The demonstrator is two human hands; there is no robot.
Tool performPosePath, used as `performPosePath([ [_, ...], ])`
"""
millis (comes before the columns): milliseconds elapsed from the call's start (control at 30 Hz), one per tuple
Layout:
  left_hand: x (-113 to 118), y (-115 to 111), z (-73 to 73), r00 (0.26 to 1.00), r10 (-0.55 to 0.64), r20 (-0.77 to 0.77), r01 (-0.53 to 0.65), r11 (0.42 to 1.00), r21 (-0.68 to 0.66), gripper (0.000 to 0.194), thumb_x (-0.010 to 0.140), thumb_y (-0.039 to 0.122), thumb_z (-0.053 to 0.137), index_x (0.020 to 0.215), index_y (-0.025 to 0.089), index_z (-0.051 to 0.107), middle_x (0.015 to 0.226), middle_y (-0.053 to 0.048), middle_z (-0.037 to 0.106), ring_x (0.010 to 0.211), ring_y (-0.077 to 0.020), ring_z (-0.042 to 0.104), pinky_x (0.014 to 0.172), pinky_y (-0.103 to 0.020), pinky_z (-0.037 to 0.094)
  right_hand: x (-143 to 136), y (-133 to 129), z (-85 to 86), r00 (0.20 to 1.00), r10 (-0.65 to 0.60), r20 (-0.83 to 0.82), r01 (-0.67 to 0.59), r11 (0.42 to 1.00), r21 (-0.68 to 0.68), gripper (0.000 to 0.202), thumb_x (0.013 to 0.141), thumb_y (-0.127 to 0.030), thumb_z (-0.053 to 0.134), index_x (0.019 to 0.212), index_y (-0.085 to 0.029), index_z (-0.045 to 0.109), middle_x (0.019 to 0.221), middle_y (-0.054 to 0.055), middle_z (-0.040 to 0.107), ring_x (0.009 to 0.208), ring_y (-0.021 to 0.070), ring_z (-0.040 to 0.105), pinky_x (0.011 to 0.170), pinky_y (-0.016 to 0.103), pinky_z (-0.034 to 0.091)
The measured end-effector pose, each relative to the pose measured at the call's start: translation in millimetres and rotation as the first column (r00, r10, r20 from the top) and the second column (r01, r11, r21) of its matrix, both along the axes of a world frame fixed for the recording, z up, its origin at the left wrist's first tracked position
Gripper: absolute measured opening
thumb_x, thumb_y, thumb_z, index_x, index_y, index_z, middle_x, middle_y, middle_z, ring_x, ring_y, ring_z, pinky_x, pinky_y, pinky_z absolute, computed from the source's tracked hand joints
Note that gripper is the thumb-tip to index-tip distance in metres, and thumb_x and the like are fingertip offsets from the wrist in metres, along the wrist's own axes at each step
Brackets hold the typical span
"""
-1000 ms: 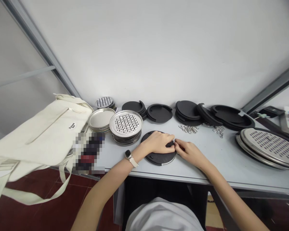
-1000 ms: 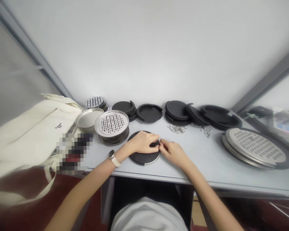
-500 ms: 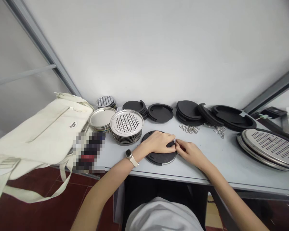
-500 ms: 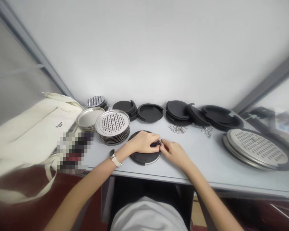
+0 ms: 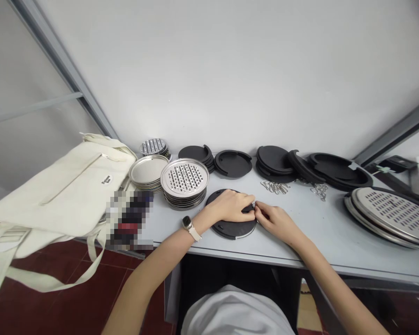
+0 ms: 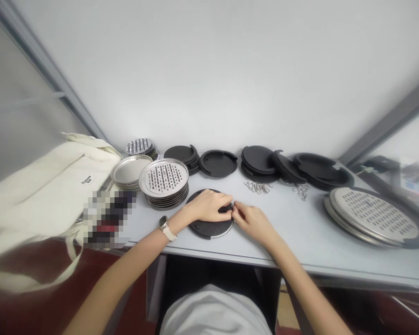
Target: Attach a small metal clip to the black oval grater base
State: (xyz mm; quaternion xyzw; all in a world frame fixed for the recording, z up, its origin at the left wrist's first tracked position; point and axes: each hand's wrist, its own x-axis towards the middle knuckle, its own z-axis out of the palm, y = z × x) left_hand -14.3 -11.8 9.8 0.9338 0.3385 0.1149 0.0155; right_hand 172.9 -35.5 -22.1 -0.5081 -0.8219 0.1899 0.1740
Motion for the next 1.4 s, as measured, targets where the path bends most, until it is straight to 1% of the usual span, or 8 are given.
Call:
performPosePath([
  [367,-0.1,-0.1,-0.3,1.0,-0.006,-0.002,0.006,1.0,-0.013,0.021,0.085,0.039,0.046,0.087,0.019,0.053,0.083,-0.004,0.066,0.069,-0.0198,0.062,0.059,-0.028,0.038,-0.4,-0.4,0.8,1.0,0.008,0.001,-0.008,1.0,-0.008,0.023,0.091,-0.032,0.032,0.071,-0.023,0.041,0.058,0.0,0.054,0.051,0.0155,0.051,0.054,0.025,0.031],
  [667,-0.3,1.0,-1.8,1.0,-0.01,0.001,0.01,1.0,0.001,0.022,0.084,0.04,0.047,0.087,0.019,0.052,0.082,-0.004,0.066,0.069,-0.02,0.062,0.058,-0.029,0.037,-0.3,-0.2,0.9,1.0,0.01,0.013,-0.01,1.0,-0.002,0.024,0.091,-0.032,0.032,0.072,-0.023,0.043,0.059,0.0,0.056,0.052,0.016,0.053,0.054,0.025,0.032],
  [1033,0.1,0.1,0.3,1.0,-0.002,-0.003,0.002,0.999,-0.036,0.022,0.085,0.039,0.047,0.089,0.019,0.053,0.084,-0.005,0.066,0.071,-0.0201,0.062,0.061,-0.028,0.039,0.4,-0.8,0.9,1.0,0.013,0.002,-0.013,1.0,0.008,0.024,0.091,-0.031,0.032,0.072,-0.022,0.044,0.06,0.0,0.057,0.051,0.0158,0.052,0.054,0.025,0.033],
  [1400,-0.2,0.0,0.9,1.0,-0.007,-0.004,0.007,0.999,-0.034,0.022,0.085,0.039,0.046,0.088,0.018,0.053,0.084,-0.005,0.067,0.071,-0.0208,0.062,0.061,-0.029,0.039,-0.3,-0.9,1.8,1.0,0.011,-0.001,-0.011,1.0,0.017,0.025,0.091,-0.03,0.033,0.072,-0.022,0.047,0.06,0.001,0.059,0.051,0.0154,0.052,0.053,0.024,0.033],
])
